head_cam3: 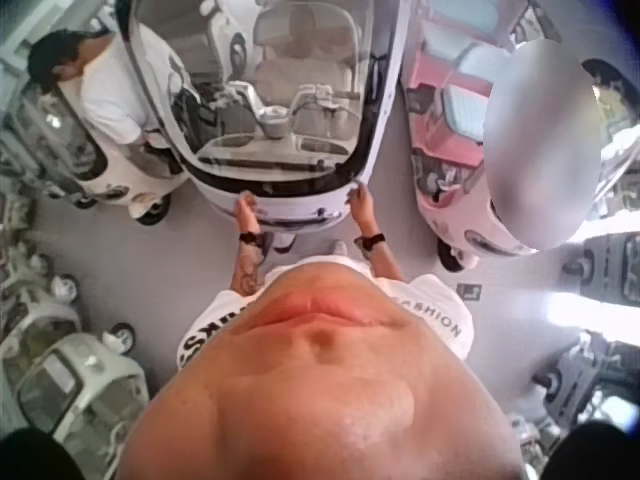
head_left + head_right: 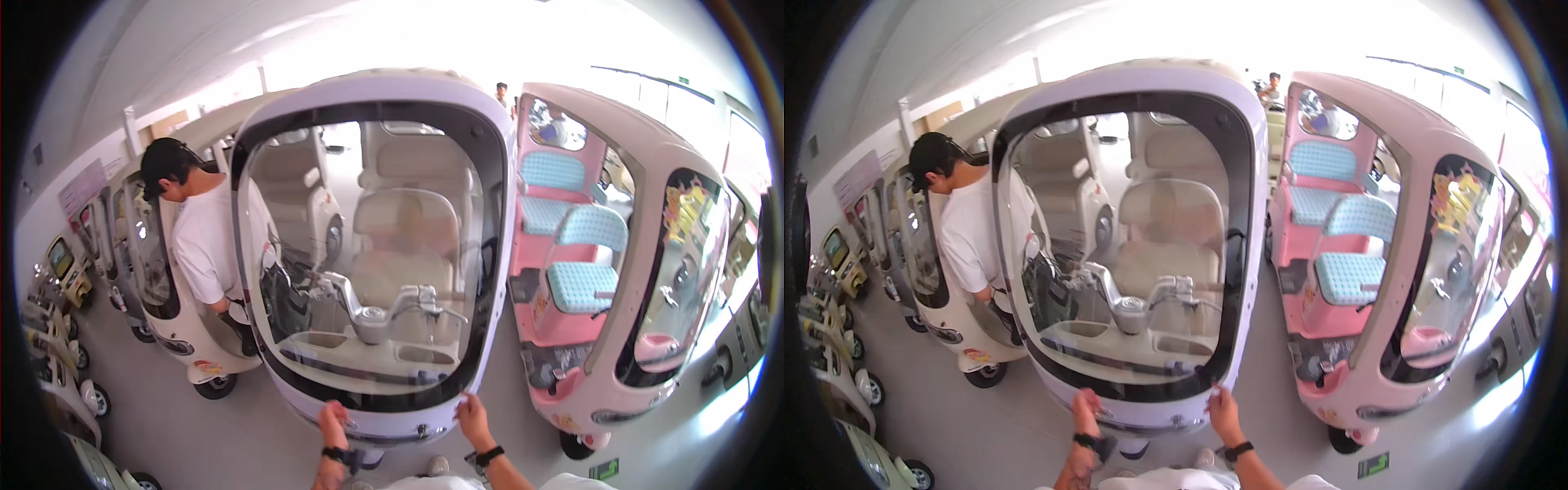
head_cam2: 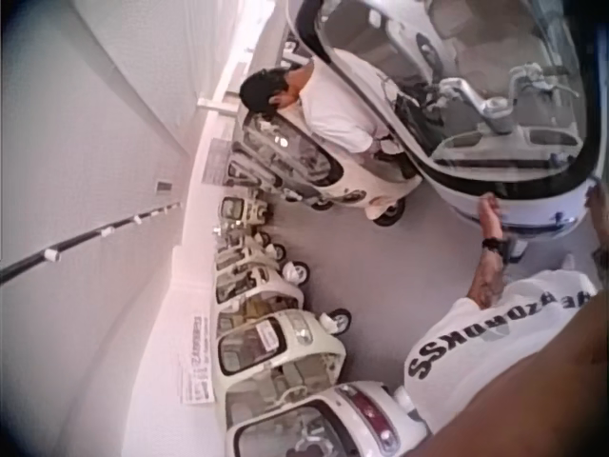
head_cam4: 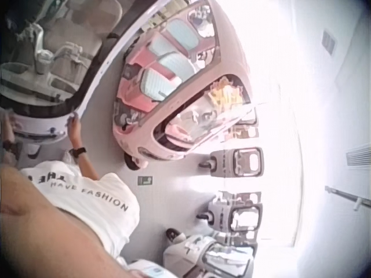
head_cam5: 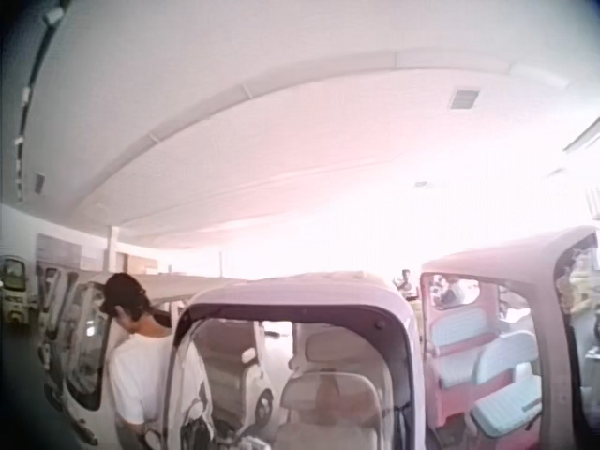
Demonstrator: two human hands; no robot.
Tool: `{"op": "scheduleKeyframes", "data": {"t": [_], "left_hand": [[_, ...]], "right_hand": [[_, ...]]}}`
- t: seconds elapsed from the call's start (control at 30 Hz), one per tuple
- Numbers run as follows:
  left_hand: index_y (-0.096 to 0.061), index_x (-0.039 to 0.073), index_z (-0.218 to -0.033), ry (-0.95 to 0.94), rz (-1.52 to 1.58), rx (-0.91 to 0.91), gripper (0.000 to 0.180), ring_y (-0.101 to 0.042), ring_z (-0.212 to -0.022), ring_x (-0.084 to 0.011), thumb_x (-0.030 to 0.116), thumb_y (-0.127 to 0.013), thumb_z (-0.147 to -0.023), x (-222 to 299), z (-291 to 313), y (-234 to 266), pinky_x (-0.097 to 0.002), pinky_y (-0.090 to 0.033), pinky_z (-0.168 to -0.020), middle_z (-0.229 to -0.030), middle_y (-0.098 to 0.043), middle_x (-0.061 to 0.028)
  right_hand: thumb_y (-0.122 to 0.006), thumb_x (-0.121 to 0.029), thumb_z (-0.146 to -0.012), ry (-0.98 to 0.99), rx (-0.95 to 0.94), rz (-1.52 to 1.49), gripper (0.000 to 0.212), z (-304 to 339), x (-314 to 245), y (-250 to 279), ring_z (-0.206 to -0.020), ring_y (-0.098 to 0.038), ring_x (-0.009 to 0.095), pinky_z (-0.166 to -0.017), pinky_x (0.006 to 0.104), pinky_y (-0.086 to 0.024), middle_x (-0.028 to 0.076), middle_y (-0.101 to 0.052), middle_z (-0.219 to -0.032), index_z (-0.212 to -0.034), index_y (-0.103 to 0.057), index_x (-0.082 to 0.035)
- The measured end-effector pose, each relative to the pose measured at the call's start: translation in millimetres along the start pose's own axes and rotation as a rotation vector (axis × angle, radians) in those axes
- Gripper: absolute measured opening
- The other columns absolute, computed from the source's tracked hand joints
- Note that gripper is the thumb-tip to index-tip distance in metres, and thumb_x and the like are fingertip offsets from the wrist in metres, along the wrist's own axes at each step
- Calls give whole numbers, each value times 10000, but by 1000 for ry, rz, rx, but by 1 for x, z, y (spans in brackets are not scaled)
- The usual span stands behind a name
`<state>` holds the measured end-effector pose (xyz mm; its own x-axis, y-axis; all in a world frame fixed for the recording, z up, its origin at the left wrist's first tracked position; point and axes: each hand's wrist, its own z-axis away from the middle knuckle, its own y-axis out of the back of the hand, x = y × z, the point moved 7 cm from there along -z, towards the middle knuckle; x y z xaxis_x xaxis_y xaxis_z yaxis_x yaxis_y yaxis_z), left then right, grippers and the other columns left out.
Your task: Wipe down and inspect the latch of a small enclosed electric vehicle.
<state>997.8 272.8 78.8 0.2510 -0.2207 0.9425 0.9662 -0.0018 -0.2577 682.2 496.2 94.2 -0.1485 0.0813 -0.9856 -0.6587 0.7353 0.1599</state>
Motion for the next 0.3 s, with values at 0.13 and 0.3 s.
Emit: {"op": "scheduleKeyframes", "data": {"t": [0.13,0.3], "left_hand": [[-599,30,-952,-320,13,-108,285,-554,-730,-135,265,-442,-989,113,-55,-21,-265,-451,-688,-787,-578,-37],[-610,28,-1103,-803,-179,-313,236,-593,-960,-168,213,-560,-966,210,-98,-63,-288,-461,-890,-1065,-604,-92]], "right_hand": [[-542,-16,-924,228,193,-35,311,-17,-111,-2,-777,-590,121,-712,255,-504,49,-615,-861,-1233,-510,-4],[-652,-148,-878,238,246,184,399,-32,-187,-29,-666,-598,128,-644,270,-487,69,-652,-800,-1237,-534,-19]]}}
